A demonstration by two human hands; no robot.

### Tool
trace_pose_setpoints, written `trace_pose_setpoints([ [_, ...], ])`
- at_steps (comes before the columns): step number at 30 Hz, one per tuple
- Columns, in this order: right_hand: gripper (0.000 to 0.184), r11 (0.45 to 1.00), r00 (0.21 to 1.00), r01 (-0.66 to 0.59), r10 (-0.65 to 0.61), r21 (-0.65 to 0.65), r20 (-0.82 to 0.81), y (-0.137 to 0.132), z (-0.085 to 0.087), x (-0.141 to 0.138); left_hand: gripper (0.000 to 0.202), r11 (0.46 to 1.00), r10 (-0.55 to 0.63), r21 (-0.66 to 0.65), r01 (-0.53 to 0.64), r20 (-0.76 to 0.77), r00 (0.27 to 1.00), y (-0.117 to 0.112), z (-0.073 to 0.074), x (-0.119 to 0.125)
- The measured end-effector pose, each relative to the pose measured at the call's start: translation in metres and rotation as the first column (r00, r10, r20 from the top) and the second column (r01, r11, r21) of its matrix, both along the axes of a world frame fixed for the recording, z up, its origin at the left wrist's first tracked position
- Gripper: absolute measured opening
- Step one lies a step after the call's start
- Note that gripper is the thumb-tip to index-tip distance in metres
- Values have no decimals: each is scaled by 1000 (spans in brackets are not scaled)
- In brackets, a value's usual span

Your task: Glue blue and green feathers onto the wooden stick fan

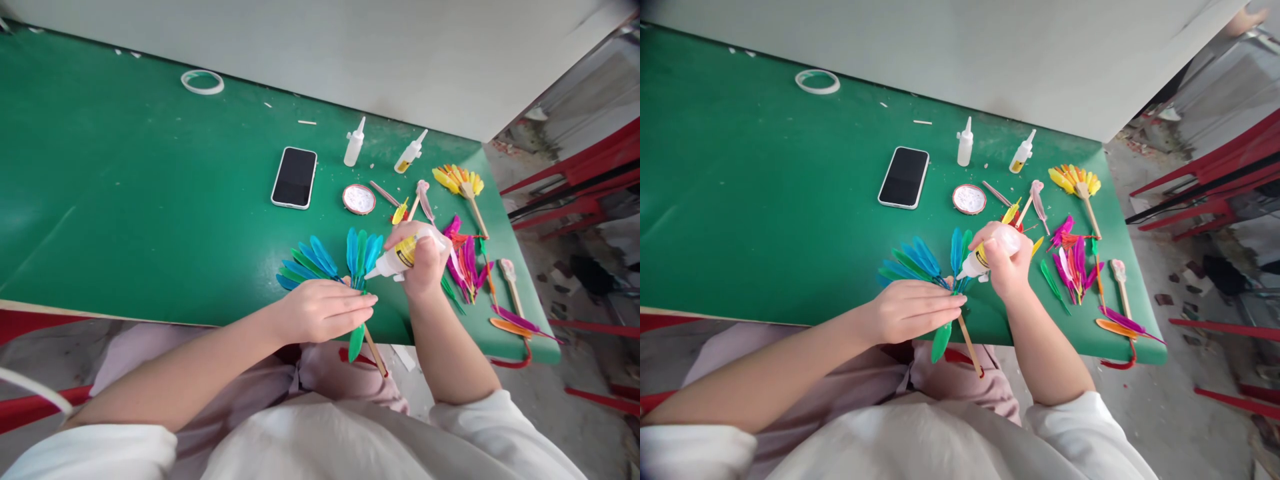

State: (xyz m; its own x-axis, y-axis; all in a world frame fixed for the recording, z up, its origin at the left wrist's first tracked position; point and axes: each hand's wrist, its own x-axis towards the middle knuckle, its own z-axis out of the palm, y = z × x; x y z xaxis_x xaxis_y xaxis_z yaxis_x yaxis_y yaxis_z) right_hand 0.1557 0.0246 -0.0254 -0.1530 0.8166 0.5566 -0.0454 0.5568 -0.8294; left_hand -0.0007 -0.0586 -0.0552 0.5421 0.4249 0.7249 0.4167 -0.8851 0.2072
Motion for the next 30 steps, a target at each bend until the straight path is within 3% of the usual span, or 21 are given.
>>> trace_pose_setpoints([
  [4, 41, 988, 987, 154, -152, -20, 52, 1, 0, -1, 15, 1000, -19, 1, 19, -8, 1000, -1, 0, 0],
  [10, 42, 964, 964, 250, -238, -89, 120, 7, -3, 3, 18, 998, -61, -8, 61, 2, 998, -2, 3, -1],
  [14, 42, 961, 961, 266, -258, -78, 98, 9, -3, 9, 17, 998, -70, 1, 70, 15, 997, -2, 7, -2],
  [21, 56, 963, 962, 256, -262, -80, -79, 9, -5, 13, 15, 998, -63, 7, 63, 27, 998, -2, 9, -1],
  [30, 56, 973, 972, 225, -228, -52, -53, 2, -1, 13, 12, 998, -65, -2, 65, 38, 997, 0, 8, 1],
])
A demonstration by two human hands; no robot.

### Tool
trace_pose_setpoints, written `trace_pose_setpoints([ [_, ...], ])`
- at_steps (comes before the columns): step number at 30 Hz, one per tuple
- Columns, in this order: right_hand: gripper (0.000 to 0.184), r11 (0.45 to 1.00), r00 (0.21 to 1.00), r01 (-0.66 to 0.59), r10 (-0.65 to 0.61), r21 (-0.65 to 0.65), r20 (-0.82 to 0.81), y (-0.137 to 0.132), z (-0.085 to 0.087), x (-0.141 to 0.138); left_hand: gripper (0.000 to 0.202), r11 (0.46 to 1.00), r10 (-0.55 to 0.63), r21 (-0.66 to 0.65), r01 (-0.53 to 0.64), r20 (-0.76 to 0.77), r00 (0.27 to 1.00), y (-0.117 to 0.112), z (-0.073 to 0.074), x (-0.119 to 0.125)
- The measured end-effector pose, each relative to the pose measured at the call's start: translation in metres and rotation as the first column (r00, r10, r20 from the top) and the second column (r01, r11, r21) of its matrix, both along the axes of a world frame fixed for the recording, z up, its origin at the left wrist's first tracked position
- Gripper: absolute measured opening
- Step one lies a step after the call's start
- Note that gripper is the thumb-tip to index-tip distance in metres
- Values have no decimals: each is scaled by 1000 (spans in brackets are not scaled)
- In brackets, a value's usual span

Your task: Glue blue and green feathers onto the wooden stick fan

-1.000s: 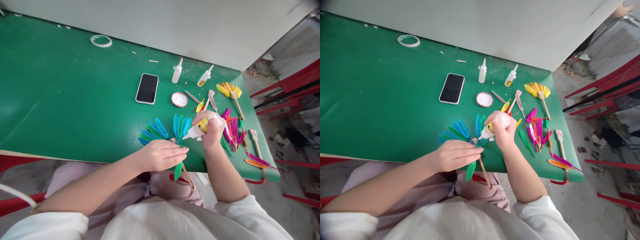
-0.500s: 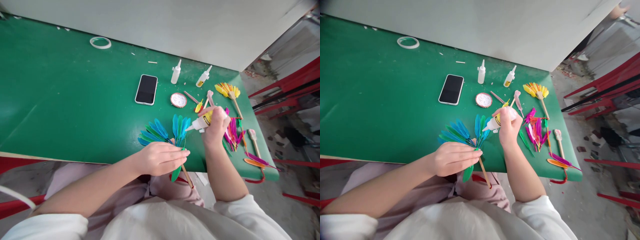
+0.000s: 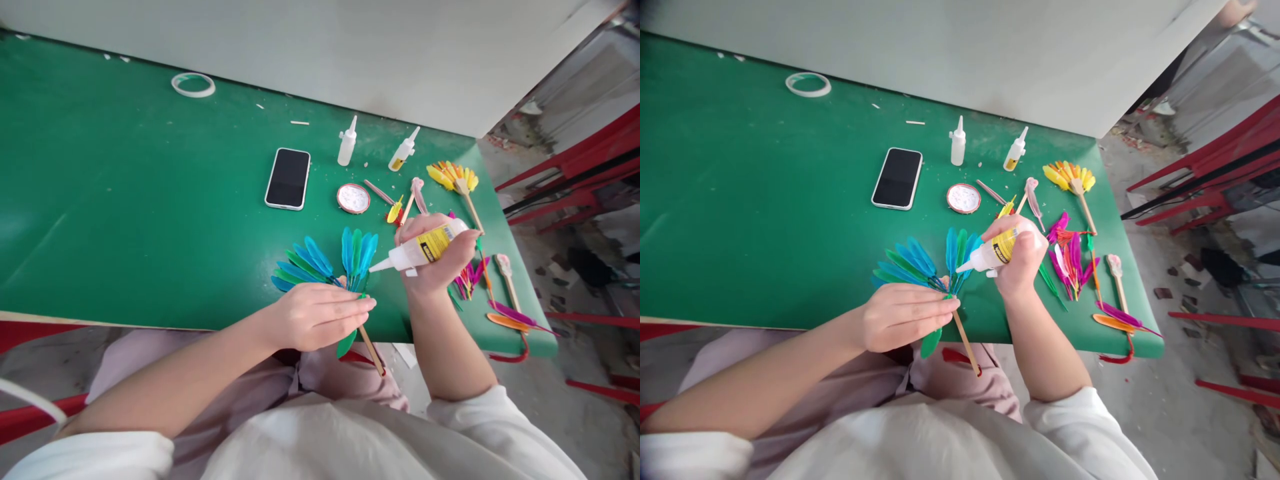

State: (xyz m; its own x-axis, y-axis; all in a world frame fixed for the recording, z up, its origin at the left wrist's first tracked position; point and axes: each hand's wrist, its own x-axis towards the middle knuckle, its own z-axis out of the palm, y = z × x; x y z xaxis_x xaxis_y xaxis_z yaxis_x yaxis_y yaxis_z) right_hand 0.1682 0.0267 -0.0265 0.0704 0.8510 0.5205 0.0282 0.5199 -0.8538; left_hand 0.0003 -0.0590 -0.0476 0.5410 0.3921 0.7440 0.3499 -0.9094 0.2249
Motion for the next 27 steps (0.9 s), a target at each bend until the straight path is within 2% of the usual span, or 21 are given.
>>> trace_pose_setpoints([
  [3, 47, 992, 984, 125, -124, -2, 131, 3, 3, 1, 13, 998, -30, -46, 31, 21, 999, -3, 5, 1],
  [6, 39, 982, 958, 169, -142, -89, 250, 11, 3, 3, 15, 993, -56, -100, 58, 17, 998, -8, 15, -4],
  [8, 35, 973, 963, 177, -139, -150, 230, 19, 1, 6, 16, 993, -4, -119, 10, 52, 999, -10, 21, -10],
  [10, 31, 963, 975, 192, -165, -188, 150, 28, -2, 10, 17, 975, 158, -187, -122, 190, 969, -6, 26, -16],
  [11, 30, 960, 979, 191, -172, -206, 107, 31, -3, 13, 17, 950, 255, -253, -183, 287, 924, -3, 28, -19],
  [12, 28, 957, 983, 184, -173, -223, 67, 34, -4, 16, 17, 916, 351, -335, -221, 400, 847, 2, 29, -20],
  [14, 27, 954, 986, 160, -165, -252, 1, 38, -6, 23, 18, 879, 443, -436, -192, 599, 668, 11, 28, -22],
  [15, 27, 953, 987, 147, -159, -266, -26, 39, -7, 25, 20, 872, 455, -459, -171, 632, 627, 15, 27, -22],
  [16, 26, 952, 987, 132, -151, -277, -47, 38, -9, 28, 21, 876, 448, -449, -174, 625, 639, 17, 25, -22],
  [17, 26, 953, 989, 116, -138, -281, -58, 37, -10, 30, 21, 885, 430, -414, -211, 556, 712, 17, 22, -21],
  [19, 27, 961, 994, 88, -104, -261, -46, 32, -9, 33, 19, 942, 315, -204, -265, 278, 907, 14, 17, -19],
  [20, 29, 969, 995, 85, -92, -231, -23, 28, -8, 33, 18, 968, 248, -68, -241, 127, 960, 11, 15, -18],
  [21, 33, 978, 996, 90, -90, -186, 12, 22, -5, 33, 16, 982, 187, 35, -187, 11, 982, 9, 13, -16],
  [23, 37, 990, 987, 131, -125, -57, 98, 10, 5, 31, 12, 986, 121, 127, -108, -102, 987, 4, 12, -11],
  [27, 32, 966, 952, 193, -226, 172, 206, -14, 27, 21, 11, 987, 92, 140, -74, -126, 988, 1, 15, -5],
])
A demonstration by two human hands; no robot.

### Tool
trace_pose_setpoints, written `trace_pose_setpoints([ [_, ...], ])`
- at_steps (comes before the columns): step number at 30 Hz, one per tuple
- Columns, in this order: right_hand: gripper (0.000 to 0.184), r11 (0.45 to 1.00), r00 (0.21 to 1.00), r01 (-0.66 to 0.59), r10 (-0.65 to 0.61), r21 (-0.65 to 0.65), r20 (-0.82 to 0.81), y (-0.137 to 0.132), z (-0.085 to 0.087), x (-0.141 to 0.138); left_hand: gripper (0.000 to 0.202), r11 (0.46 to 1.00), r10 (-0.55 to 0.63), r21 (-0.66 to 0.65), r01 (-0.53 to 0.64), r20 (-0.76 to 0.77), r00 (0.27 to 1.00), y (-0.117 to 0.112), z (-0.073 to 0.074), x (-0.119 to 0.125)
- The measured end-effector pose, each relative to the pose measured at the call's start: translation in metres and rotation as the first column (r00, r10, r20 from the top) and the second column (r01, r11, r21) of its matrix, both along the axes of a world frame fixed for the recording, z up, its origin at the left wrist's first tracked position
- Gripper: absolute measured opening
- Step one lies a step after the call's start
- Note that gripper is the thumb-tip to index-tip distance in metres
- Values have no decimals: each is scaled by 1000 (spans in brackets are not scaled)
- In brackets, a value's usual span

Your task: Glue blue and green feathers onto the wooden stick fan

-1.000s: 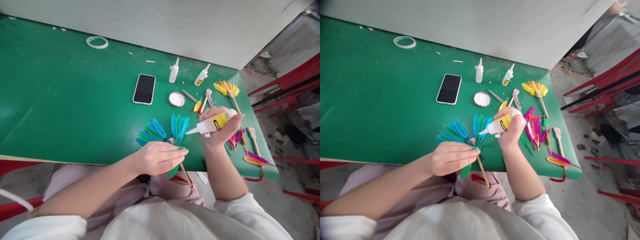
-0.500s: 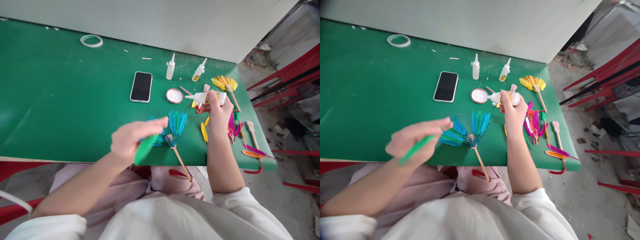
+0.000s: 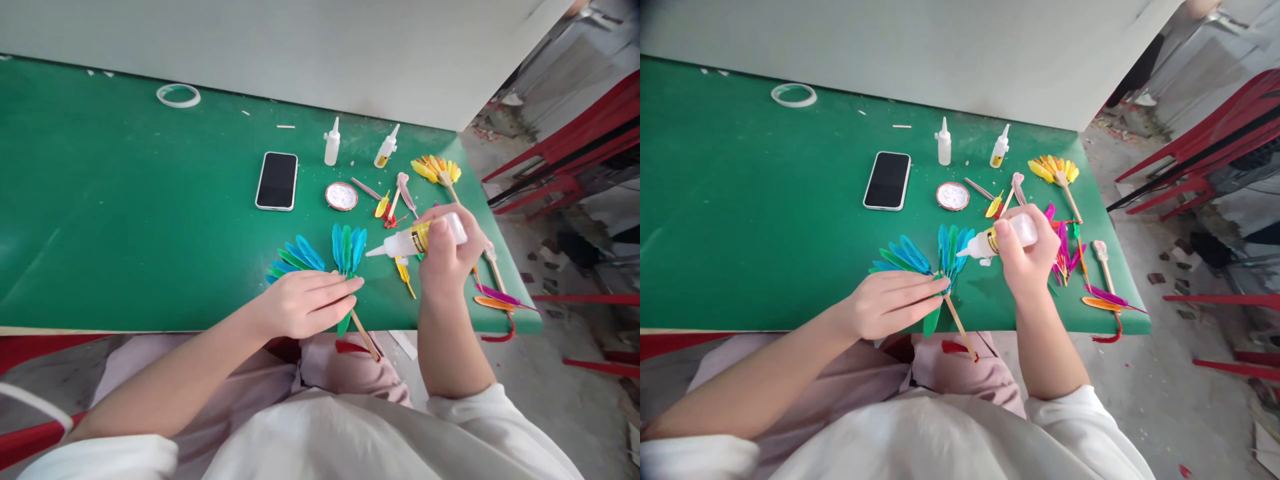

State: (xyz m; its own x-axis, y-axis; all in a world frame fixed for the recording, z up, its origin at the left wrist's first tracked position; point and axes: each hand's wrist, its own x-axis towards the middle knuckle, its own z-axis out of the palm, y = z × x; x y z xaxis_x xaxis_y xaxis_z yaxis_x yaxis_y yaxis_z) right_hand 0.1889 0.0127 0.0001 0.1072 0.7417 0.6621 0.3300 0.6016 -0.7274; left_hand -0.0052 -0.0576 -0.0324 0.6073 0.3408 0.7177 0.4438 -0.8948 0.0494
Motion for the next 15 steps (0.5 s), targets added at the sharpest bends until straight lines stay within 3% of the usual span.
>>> trace_pose_setpoints([
  [5, 29, 992, 999, -15, 10, 128, 42, -14, 11, -8, 12, 999, -39, -6, 38, -3, 999, 0, 3, -1],
  [15, 25, 982, 965, -178, 163, 58, 207, -18, 13, -6, 13, 999, -42, -1, 42, 20, 999, -1, 3, 0],
])
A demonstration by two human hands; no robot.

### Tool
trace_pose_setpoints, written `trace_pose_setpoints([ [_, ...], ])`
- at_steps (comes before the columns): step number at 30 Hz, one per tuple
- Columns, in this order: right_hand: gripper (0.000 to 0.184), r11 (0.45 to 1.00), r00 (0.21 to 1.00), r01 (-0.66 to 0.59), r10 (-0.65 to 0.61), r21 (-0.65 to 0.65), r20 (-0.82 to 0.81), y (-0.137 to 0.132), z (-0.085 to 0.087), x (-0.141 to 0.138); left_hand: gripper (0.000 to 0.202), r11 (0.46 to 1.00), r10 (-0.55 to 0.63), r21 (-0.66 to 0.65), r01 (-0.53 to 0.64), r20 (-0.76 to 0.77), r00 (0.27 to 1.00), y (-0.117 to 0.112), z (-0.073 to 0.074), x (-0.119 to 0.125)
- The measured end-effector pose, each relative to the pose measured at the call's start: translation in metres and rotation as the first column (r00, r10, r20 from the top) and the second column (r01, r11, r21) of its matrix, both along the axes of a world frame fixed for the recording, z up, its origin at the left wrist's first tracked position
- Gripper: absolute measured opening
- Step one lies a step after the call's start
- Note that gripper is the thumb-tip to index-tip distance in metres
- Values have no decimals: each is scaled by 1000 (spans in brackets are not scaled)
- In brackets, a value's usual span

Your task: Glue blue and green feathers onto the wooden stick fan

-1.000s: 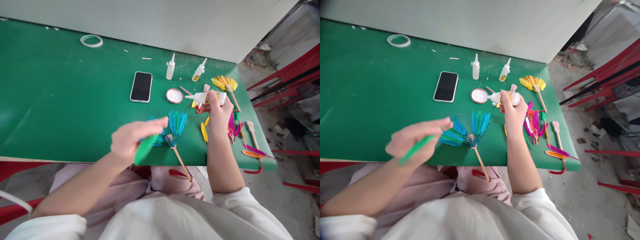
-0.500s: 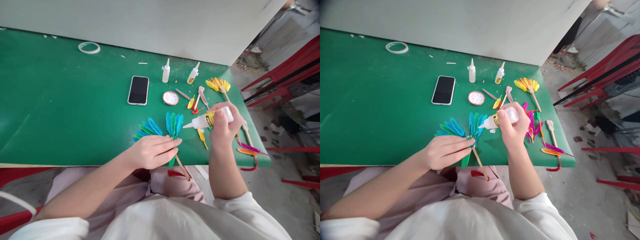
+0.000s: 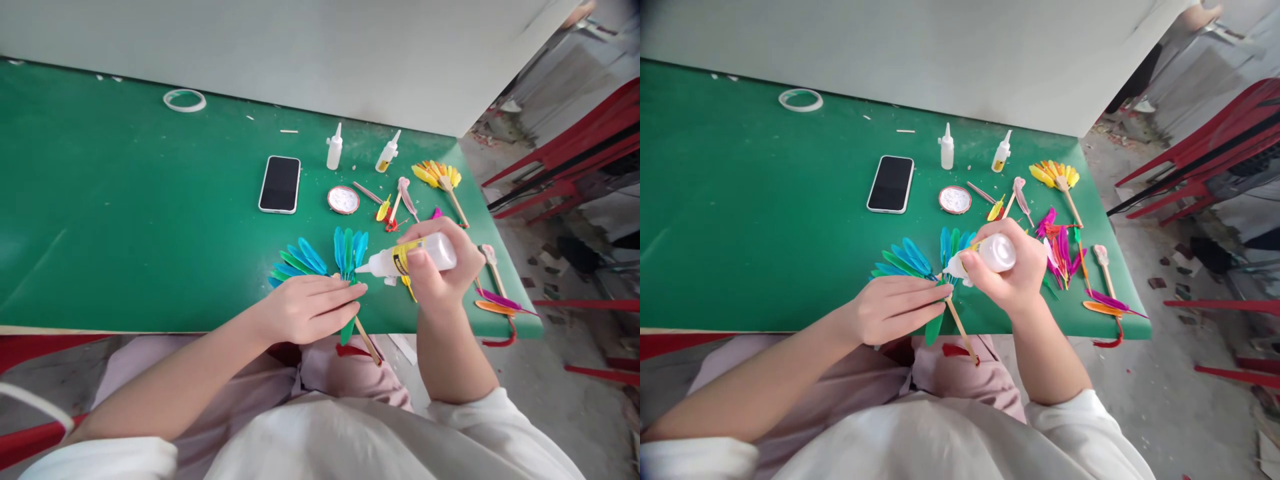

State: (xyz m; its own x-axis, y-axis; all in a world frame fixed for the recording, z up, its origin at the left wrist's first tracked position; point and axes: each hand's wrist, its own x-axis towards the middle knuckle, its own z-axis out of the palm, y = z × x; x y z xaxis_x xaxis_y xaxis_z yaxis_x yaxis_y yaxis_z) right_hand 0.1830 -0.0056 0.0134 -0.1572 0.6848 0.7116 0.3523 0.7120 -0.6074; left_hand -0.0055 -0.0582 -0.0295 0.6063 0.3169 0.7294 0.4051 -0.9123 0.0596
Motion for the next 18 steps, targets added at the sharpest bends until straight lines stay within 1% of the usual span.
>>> trace_pose_setpoints([
  [2, 24, 999, 998, 40, -41, 21, 37, 2, -1, 0, 13, 1000, 0, -11, 0, 10, 1000, 0, 1, 0],
  [4, 23, 988, 990, 136, -139, 76, 38, 5, -2, 0, 12, 1000, 3, -27, -2, 18, 1000, -1, 1, 0],
  [6, 21, 963, 970, 244, -245, 112, -9, 8, -2, -1, 13, 999, 1, -37, 0, 28, 1000, -2, 2, 1],
  [7, 21, 953, 959, 283, -280, 105, -41, 9, -2, -2, 13, 999, -1, -38, 3, 31, 1000, -2, 2, 1],
  [9, 24, 948, 946, 310, -300, 67, -125, 8, -2, -2, 14, 999, -8, -37, 9, 29, 1000, -2, 1, 0],
  [11, 30, 963, 948, 268, -256, 41, -191, 4, -1, -2, 14, 999, -16, -37, 17, 25, 1000, -1, 0, 0],
  [12, 32, 972, 956, 232, -222, 35, -192, 2, -1, -1, 14, 999, -21, -39, 22, 25, 999, -1, 0, 0],
  [16, 32, 996, 995, 90, -90, 2, -40, -10, -1, 2, 14, 997, -54, -59, 57, 47, 997, -1, -4, -1],
  [18, 29, 998, 998, 61, -61, -4, -1, -13, 0, 2, 13, 996, -53, -75, 58, 60, 997, -1, -5, -1],
])
